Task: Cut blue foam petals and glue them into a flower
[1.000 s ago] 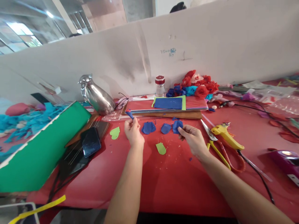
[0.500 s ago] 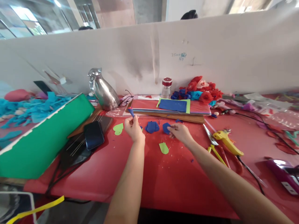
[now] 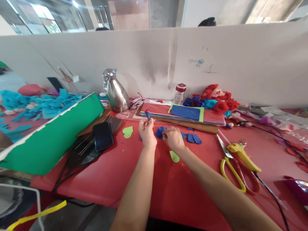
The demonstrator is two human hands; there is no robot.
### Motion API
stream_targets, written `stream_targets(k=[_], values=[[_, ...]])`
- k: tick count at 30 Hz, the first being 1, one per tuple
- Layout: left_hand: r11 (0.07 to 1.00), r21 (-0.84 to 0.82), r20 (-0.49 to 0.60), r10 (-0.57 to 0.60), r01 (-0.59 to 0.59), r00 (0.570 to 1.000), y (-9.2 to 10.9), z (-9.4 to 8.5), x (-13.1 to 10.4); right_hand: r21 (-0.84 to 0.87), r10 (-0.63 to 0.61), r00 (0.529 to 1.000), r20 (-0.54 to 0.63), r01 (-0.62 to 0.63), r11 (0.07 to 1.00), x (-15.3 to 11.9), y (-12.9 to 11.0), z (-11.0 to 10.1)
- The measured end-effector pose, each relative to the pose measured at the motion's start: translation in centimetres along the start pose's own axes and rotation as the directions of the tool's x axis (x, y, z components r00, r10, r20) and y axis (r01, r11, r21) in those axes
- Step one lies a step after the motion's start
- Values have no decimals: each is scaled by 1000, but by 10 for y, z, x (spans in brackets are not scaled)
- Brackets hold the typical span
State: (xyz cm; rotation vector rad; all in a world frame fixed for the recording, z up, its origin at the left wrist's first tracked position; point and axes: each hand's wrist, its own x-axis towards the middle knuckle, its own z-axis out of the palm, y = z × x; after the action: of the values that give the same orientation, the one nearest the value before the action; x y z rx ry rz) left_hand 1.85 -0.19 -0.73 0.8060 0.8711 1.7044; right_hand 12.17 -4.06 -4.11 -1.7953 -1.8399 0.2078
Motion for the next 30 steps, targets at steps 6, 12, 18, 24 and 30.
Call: stream_targets(k=[6,12,18,24,30], values=[[998,-25,74,-60,62,995,-3,1,-1,156,82,990,-115,-64,986,5,10,-6],[994,87,159,-77,63,984,-10,1,-4,437,267,943,-198,-159,885,1,20,-29],[918,346,370,-324,195,871,-12,11,-23,916,309,939,153,-252,311,-40,31,-66],[873,452,667,-467,183,581,-8,21,-46,891,293,952,92,-210,402,-59,42,-80],[890,423,661,-433,172,614,-12,28,-58,873,307,951,-17,-136,469,-60,44,-74]])
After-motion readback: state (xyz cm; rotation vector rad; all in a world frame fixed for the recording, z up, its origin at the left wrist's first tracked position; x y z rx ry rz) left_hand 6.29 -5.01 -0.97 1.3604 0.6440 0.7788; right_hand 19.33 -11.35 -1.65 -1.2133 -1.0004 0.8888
